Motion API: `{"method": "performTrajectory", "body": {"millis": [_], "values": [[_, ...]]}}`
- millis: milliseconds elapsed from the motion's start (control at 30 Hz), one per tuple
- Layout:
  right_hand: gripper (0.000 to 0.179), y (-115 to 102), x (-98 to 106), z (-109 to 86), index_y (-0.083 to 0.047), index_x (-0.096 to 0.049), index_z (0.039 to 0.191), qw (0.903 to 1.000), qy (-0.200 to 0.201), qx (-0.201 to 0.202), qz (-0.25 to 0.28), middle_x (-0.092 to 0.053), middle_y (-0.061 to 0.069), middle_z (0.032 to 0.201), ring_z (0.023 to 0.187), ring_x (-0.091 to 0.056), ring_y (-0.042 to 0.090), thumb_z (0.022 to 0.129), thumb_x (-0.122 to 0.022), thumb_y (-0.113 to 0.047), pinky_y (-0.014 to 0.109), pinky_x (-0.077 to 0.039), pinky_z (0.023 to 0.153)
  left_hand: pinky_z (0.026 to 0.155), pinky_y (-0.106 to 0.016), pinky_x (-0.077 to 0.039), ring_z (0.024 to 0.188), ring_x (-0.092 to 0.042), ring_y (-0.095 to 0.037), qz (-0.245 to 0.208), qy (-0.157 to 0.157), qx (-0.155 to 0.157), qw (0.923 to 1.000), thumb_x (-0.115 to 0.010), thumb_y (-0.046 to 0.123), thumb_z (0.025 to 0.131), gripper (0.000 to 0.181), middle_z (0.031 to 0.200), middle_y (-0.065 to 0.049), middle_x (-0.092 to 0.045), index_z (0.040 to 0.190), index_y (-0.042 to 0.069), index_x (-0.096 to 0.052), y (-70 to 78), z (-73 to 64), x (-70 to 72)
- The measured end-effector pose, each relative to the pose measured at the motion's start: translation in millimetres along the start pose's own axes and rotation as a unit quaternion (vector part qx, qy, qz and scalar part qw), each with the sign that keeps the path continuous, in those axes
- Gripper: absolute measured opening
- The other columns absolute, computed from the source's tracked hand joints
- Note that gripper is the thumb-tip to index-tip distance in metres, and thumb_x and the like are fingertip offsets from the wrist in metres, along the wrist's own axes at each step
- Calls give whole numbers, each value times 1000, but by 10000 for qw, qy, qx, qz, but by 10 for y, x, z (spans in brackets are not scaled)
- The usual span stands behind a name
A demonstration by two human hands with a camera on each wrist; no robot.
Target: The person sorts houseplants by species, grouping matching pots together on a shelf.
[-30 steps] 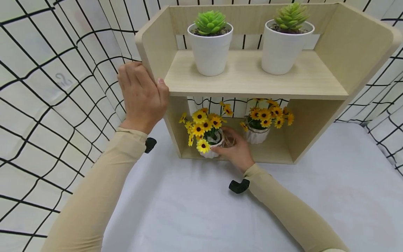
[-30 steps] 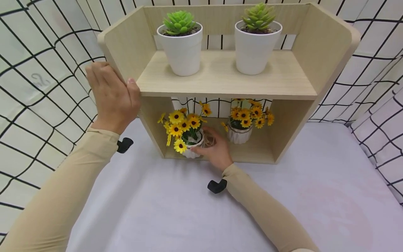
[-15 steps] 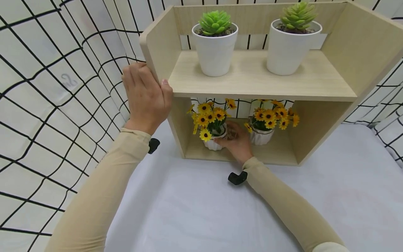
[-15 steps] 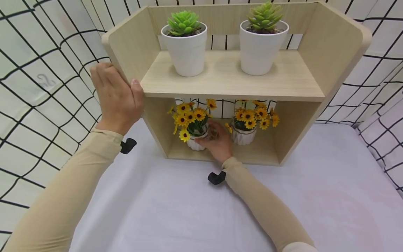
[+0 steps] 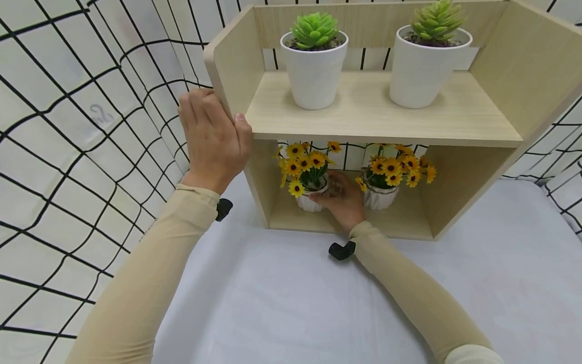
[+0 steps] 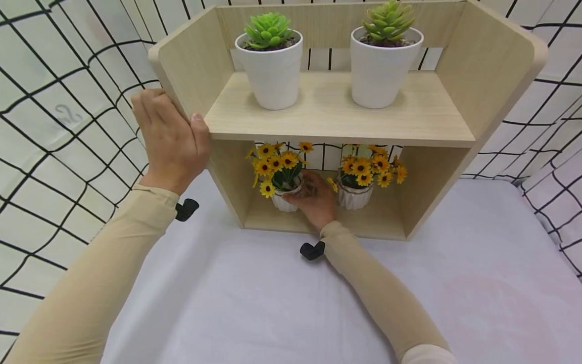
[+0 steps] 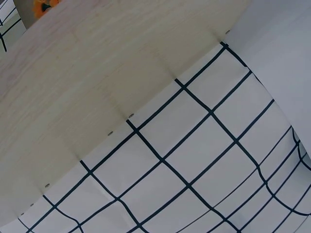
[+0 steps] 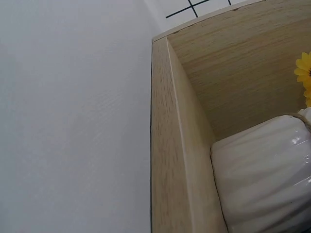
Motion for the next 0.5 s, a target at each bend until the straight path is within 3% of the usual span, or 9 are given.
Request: {"method": "performTrajectory", "body": {"millis": [133,233,400,500], "values": [[72,24,10,9,-29,-60,139,9999,24,-123,49,-64,3,131,106,-62,20,75,-92,-33,32,-53,83,91,-51,-28,103,-37,-42,-29,-44,-11,10000,-33,27,96,34,112,-25,-45,114,-2,-40,10,12,-35],[75,49,21,-5,-30,-58,143,9999,-32,-121,-3,-61,4,137,116,-63,22,76,-92,-34,37,-56,90,90,-51,-27,102,-36,-41,19,-113,5,9999,-33,27,97,34,112,-25,-44,113,-2,-40,9,12,-58],[87,116,78,-125,-30,-45,156,9991,-385,-164,-68,-48,7,155,135,-59,32,80,-89,-31,47,-52,108,89,-50,-28,101,-36,-41,82,-208,25,9997,-33,27,97,32,110,-25,-44,109,-2,-40,-11,-3,-84],[91,153,158,-265,-31,-35,161,9971,-671,-345,33,-41,6,162,139,-57,35,85,-84,-28,50,-52,108,89,-51,-29,100,-36,-42,127,-236,17,9996,-34,26,98,31,109,-26,-44,108,-3,-40,-34,-7,-97]]}}
Point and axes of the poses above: each hand's wrist, its own z-axis towards the middle knuckle, its own x-axis out of the back of the hand, y = z × x, the point moved 1 cm from there along z, towards the middle knuckle
